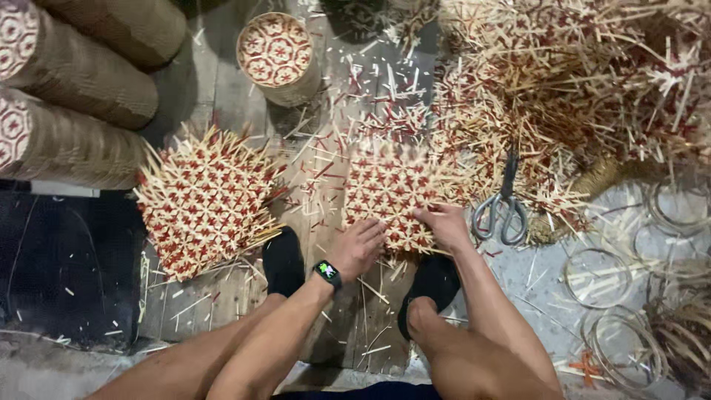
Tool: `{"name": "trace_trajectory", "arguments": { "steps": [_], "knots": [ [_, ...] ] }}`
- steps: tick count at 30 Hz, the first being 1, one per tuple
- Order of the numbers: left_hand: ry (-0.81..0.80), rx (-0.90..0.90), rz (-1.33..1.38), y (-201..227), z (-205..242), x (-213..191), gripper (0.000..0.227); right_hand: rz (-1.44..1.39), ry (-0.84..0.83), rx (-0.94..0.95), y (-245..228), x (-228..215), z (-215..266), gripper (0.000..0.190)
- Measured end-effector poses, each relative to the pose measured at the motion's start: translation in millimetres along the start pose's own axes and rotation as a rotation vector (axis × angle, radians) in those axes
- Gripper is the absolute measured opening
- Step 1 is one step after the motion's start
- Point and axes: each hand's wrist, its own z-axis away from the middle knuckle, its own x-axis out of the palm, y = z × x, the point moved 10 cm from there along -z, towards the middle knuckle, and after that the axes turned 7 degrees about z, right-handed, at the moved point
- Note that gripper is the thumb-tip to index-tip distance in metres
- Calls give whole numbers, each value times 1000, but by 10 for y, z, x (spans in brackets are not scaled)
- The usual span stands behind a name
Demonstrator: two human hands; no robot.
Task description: The person weaves thin strips of material into decorative patterns and uses shears to trim excess fibers from a woven base.
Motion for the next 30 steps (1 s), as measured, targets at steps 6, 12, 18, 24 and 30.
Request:
{"name": "trace_trajectory", "arguments": {
  "steps": [6,12,18,24,30],
  "knots": [
    [531,-870,192,-1311,265,-315,55,85,51,-1,105,10,-112,24],
    [404,-1167,848,-1950,492,283,24,82,61,-32,-51,53,-33,24],
    [323,-1003,689,-2139,480,303,26,120,133,-49,254,-77,-143,30],
    [216,-1057,430,-2295,637,252,44,174,845,-314,782,-2000,353,27],
    [280,-1033,295,-1955,495,-38,75,1048,1065,107,1206,-3175,1487,45]
  ]
}}
